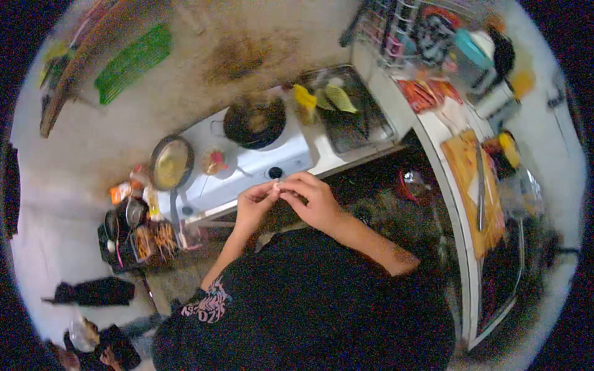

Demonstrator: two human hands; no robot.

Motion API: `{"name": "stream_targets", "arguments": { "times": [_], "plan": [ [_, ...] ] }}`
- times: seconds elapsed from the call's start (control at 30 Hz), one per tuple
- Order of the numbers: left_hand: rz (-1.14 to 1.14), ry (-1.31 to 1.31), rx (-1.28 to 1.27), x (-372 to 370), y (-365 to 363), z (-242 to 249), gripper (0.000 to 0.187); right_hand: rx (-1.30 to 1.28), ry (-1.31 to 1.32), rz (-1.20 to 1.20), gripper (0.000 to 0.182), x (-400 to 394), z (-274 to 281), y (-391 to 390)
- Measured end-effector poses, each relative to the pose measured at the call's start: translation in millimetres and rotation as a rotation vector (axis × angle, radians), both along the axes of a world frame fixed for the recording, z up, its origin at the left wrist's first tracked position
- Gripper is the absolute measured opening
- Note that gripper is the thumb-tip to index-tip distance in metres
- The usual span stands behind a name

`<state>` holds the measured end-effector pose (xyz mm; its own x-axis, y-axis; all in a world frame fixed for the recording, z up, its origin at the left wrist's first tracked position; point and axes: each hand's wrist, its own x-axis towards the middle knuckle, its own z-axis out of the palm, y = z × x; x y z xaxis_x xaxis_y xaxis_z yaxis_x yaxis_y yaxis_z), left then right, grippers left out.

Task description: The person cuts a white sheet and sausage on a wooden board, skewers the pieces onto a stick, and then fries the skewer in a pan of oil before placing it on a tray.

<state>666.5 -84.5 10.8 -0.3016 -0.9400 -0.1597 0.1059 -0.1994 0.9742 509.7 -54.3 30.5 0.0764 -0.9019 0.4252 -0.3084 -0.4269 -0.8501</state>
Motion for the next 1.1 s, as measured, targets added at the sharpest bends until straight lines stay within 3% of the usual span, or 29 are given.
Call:
{"name": "stream_targets", "arguments": {
  "times": [0.07,0.13,0.27,0.37,0.47,0.57,0.77,0.83,0.87,0.93,1.03,1.1],
  "plan": [
    [-0.079,-0.001,-0.052,-13,-2,3,0.022,0.155,-0.218,-0.087,0.024,-8,-3,4],
    [-0.118,-0.092,-0.101,-32,-4,14,0.02,0.159,-0.223,-0.127,0.022,-25,-9,8],
    [-0.316,-0.026,-0.1,-76,-17,10,0.017,0.234,-0.2,-0.258,0.016,-67,-3,21],
    [-0.495,-0.021,-0.061,-122,-25,6,0.019,-0.031,0.115,-0.425,0.018,-103,9,39],
    [-0.637,0.146,0.08,-178,-27,4,0.019,-0.212,0.467,-0.475,0.024,-146,20,61],
    [-0.793,0.157,0.176,-239,-22,7,0.022,-0.202,0.621,-0.555,0.029,-192,25,84],
    [-0.917,0.305,0.379,-357,-2,5,0.026,-0.108,0.445,-0.721,0.025,-281,35,123],
    [-0.912,0.329,0.461,-392,4,0,0.026,-0.002,0.375,-0.941,0.023,-321,28,150],
    [-0.903,0.342,0.502,-408,7,-2,0.027,0.105,0.323,-1.118,0.02,-351,-5,171],
    [-0.883,0.337,0.51,-435,12,-3,0.027,0.503,0.668,-1.502,0.02,-393,-11,197],
    [-0.876,0.341,0.533,-469,20,-11,0.026,0.453,1.085,-1.675,0.022,-447,-77,238],
    [-0.873,0.362,0.553,-488,25,-13,0.025,0.595,0.904,-1.643,0.02,-455,-84,244]
  ]
}}
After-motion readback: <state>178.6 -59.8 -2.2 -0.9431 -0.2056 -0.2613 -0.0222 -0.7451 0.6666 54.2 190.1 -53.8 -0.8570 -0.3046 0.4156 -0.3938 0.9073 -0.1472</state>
